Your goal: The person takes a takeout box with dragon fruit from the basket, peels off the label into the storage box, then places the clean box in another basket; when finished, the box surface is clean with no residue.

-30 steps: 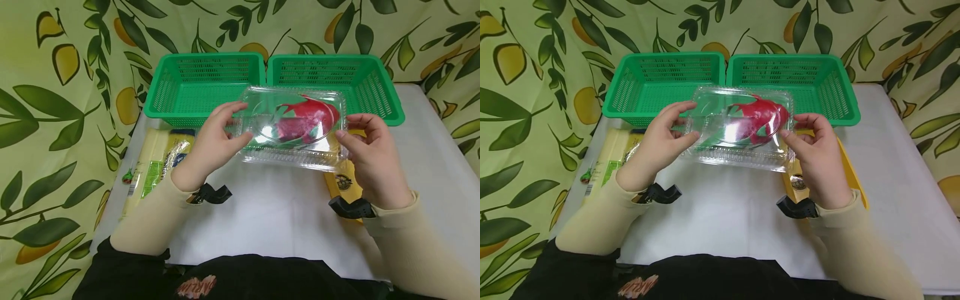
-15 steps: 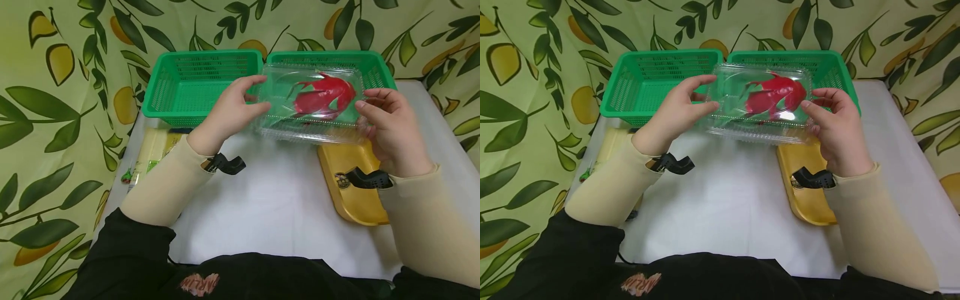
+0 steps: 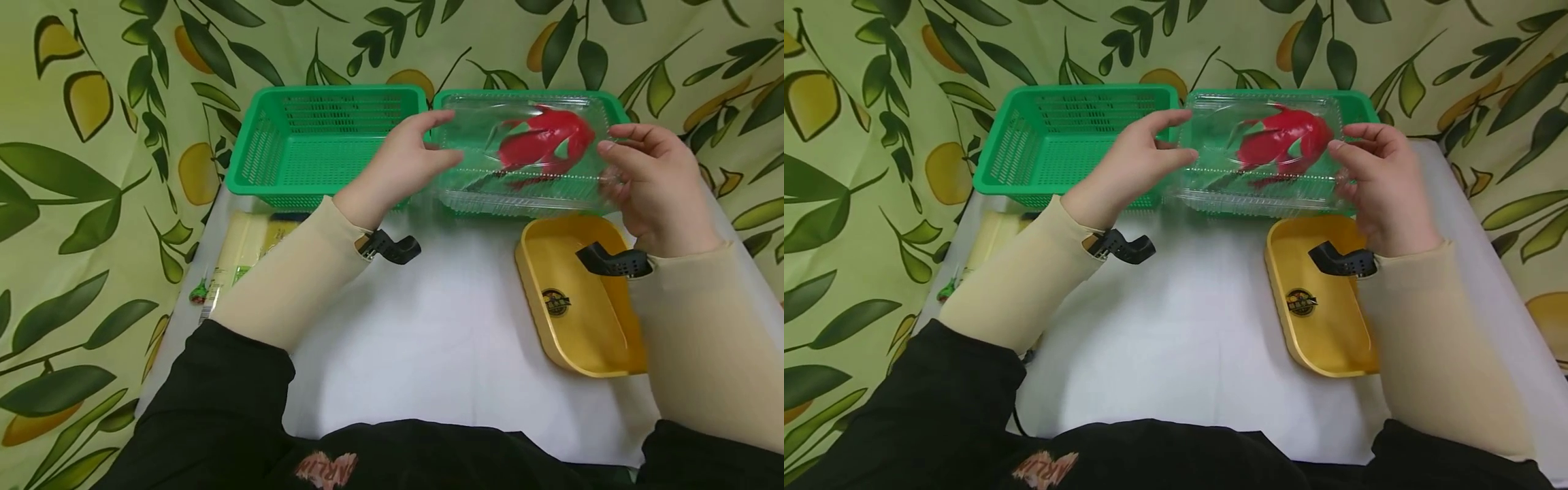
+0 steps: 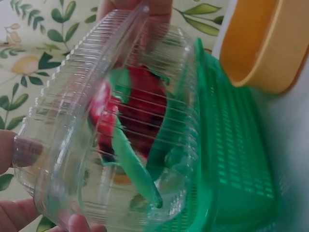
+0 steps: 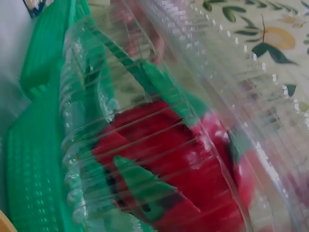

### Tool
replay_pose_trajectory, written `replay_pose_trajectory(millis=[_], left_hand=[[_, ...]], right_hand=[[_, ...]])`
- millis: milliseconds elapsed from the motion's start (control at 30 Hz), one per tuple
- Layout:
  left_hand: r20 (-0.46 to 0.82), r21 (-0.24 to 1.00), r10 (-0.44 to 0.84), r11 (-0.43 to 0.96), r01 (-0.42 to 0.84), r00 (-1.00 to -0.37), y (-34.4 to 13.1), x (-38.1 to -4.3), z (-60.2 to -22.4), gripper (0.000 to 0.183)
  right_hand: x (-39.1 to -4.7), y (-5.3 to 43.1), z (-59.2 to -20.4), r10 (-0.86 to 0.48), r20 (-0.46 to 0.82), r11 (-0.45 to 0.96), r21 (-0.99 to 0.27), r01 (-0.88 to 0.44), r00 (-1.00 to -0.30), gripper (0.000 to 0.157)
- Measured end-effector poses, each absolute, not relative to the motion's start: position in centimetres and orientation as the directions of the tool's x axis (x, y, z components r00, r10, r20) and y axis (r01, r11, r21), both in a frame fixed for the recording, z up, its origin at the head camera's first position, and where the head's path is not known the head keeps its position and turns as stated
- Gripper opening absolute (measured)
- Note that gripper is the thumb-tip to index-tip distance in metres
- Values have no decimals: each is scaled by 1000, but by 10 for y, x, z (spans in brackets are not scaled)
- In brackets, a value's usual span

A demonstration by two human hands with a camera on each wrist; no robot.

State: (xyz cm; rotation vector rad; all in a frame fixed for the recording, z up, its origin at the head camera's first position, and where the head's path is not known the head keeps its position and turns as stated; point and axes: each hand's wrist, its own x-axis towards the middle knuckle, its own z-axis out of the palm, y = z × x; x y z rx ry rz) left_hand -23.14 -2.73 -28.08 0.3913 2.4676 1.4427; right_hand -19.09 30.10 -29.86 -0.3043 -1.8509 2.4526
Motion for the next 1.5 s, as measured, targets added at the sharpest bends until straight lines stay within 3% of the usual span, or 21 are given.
replay_pose_trajectory(millis=[500,933,1300,1500], left_hand=[[-124,812,318,577,89,-940,8,-269,-278,75],[-206,741,321,668,67,-924,33,-293,-286,76],[-273,652,331,754,79,-903,50,-305,-301,68],[-266,614,341,781,114,-901,56,-311,-314,64]], right_hand=[[-237,323,-289,140,-207,-377,-915,141,-968,13],[-268,341,-298,141,-360,-296,-904,307,-922,7],[-286,361,-308,3,-563,-102,-822,560,-826,14],[-295,365,-315,-75,-610,65,-793,606,-789,23]])
